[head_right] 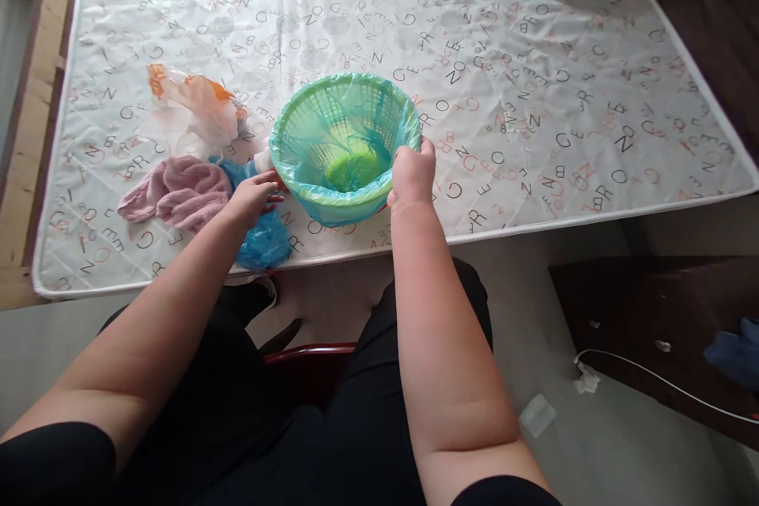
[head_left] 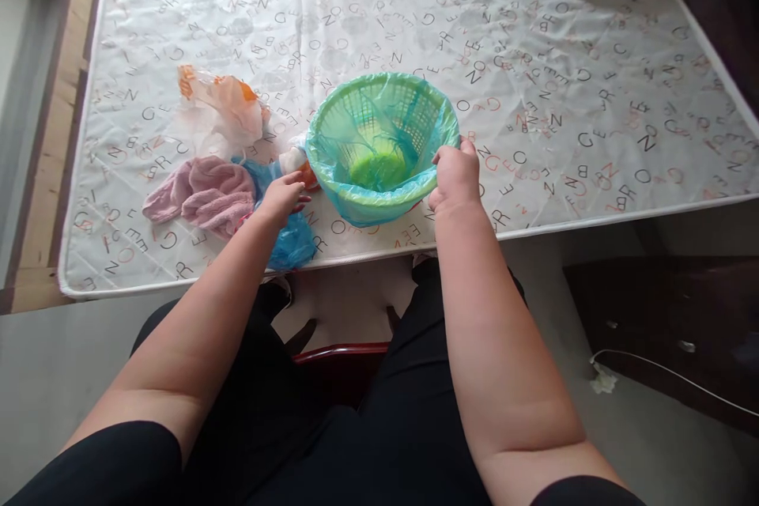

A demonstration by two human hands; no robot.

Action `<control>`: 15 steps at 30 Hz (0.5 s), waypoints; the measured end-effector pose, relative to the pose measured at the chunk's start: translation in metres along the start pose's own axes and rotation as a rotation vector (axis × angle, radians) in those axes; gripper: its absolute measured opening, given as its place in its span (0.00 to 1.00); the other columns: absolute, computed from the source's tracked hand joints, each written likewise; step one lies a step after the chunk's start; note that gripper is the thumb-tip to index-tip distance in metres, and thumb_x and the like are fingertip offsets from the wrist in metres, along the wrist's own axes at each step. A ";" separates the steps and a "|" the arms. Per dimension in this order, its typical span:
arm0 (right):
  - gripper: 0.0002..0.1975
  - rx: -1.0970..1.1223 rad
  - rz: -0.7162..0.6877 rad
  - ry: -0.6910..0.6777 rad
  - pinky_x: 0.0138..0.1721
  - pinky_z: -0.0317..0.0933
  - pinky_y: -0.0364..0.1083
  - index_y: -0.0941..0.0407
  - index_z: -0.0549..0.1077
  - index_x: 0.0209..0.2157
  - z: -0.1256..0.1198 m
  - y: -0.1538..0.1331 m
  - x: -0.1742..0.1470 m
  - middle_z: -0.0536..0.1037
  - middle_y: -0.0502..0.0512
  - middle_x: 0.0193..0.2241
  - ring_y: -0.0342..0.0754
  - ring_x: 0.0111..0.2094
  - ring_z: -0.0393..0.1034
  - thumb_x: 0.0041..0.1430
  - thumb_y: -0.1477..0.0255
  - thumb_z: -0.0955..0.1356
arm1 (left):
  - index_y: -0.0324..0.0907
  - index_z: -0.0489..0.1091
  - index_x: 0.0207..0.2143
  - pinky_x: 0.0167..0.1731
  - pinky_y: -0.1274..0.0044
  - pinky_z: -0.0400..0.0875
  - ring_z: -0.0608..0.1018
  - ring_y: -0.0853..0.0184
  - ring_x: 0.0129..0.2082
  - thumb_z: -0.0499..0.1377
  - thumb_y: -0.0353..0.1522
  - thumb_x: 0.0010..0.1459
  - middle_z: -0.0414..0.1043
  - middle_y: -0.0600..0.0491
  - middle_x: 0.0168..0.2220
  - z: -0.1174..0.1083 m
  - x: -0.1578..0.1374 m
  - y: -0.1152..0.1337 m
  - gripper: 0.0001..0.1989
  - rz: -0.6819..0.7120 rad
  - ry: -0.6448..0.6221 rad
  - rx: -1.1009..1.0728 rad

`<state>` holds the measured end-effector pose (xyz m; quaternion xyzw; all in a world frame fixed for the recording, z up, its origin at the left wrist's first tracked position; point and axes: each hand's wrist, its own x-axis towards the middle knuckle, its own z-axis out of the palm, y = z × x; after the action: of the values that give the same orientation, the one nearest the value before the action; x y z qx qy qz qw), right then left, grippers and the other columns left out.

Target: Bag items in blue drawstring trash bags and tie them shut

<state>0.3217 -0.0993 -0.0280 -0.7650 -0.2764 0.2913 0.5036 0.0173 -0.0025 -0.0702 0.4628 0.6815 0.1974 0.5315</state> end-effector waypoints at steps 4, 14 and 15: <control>0.29 -0.038 -0.027 -0.014 0.39 0.74 0.52 0.54 0.70 0.65 0.001 0.002 0.002 0.78 0.61 0.46 0.53 0.41 0.75 0.71 0.55 0.59 | 0.42 0.80 0.58 0.29 0.79 0.67 0.81 0.69 0.32 0.64 0.27 0.53 0.84 0.44 0.52 0.001 -0.001 -0.001 0.29 -0.030 0.024 -0.061; 0.26 0.021 0.058 -0.002 0.40 0.75 0.52 0.53 0.68 0.64 0.000 0.000 0.003 0.77 0.60 0.43 0.54 0.43 0.76 0.67 0.67 0.60 | 0.40 0.81 0.57 0.32 0.80 0.77 0.83 0.68 0.40 0.63 0.20 0.56 0.83 0.47 0.50 0.002 -0.006 0.006 0.26 0.111 0.057 -0.183; 0.26 0.040 0.076 0.005 0.41 0.75 0.52 0.53 0.68 0.64 0.000 -0.001 0.002 0.78 0.60 0.44 0.54 0.43 0.76 0.67 0.68 0.60 | 0.41 0.81 0.58 0.35 0.79 0.79 0.84 0.67 0.43 0.64 0.20 0.56 0.83 0.47 0.53 0.001 -0.007 0.009 0.27 0.144 0.069 -0.201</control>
<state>0.3233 -0.0973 -0.0275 -0.7654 -0.2400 0.3140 0.5079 0.0217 -0.0041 -0.0598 0.4478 0.6411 0.3183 0.5359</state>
